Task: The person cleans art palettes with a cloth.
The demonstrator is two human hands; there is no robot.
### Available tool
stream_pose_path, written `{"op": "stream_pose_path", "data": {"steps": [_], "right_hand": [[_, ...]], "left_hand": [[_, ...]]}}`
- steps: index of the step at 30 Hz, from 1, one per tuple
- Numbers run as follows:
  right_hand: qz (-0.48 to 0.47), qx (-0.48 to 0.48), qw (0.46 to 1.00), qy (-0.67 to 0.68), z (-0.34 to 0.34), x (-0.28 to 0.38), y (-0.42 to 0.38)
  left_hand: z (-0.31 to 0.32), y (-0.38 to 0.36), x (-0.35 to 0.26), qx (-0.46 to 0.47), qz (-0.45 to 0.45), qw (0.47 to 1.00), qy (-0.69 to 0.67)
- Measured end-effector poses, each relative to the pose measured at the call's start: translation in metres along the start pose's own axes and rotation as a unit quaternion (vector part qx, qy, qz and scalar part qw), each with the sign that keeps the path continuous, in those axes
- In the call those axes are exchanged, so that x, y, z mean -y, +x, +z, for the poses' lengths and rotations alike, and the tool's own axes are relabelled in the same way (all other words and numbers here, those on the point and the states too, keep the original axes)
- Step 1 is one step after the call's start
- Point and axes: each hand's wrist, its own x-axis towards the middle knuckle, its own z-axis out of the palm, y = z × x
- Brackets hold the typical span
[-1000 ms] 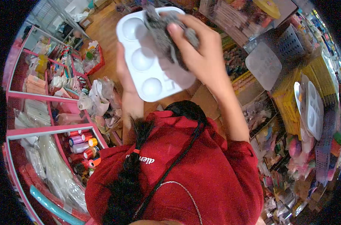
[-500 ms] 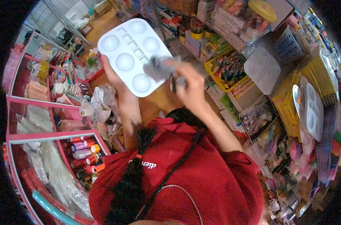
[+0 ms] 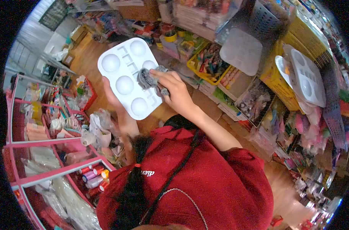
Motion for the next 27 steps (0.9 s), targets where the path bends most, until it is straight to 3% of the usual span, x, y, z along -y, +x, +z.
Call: {"op": "stream_pose_path", "data": {"steps": [6, 10, 13, 15, 16, 19, 21, 23, 25, 27], "right_hand": [[0.101, 0.054, 0.993, -0.024, -0.05, -0.004, -0.046], [0.19, -0.014, 0.98, -0.053, -0.072, -0.02, -0.105], [0.277, -0.12, 0.951, -0.065, -0.096, -0.019, -0.133], [0.312, -0.174, 0.929, -0.092, -0.111, -0.015, -0.14], [0.33, -0.225, 0.914, -0.072, -0.115, -0.008, -0.141], [0.369, -0.281, 0.885, -0.021, -0.127, -0.008, -0.16], [0.351, -0.315, 0.88, -0.053, -0.128, 0.001, -0.16], [0.36, -0.332, 0.869, -0.077, -0.13, 0.007, -0.166], [0.372, -0.36, 0.853, -0.07, -0.13, 0.008, -0.175], [0.383, -0.402, 0.831, -0.037, -0.13, 0.011, -0.178]], "left_hand": [[0.032, 0.009, 0.008, -0.047, 0.053, 0.997, 0.017], [0.094, 0.011, -0.013, -0.025, 0.056, 0.996, 0.07], [0.139, 0.03, -0.004, 0.181, 0.069, 0.966, 0.171], [0.189, 0.048, 0.005, 0.383, -0.004, 0.89, 0.247], [0.219, 0.046, 0.005, 0.46, -0.029, 0.859, 0.221], [0.301, 0.054, 0.046, 0.59, -0.101, 0.768, 0.226], [0.342, 0.066, 0.089, 0.598, 0.112, 0.714, 0.348], [0.384, 0.08, 0.159, 0.606, 0.101, 0.682, 0.397], [0.404, 0.07, 0.191, 0.542, 0.196, 0.631, 0.519], [0.411, 0.062, 0.208, 0.545, 0.264, 0.595, 0.528]]}}
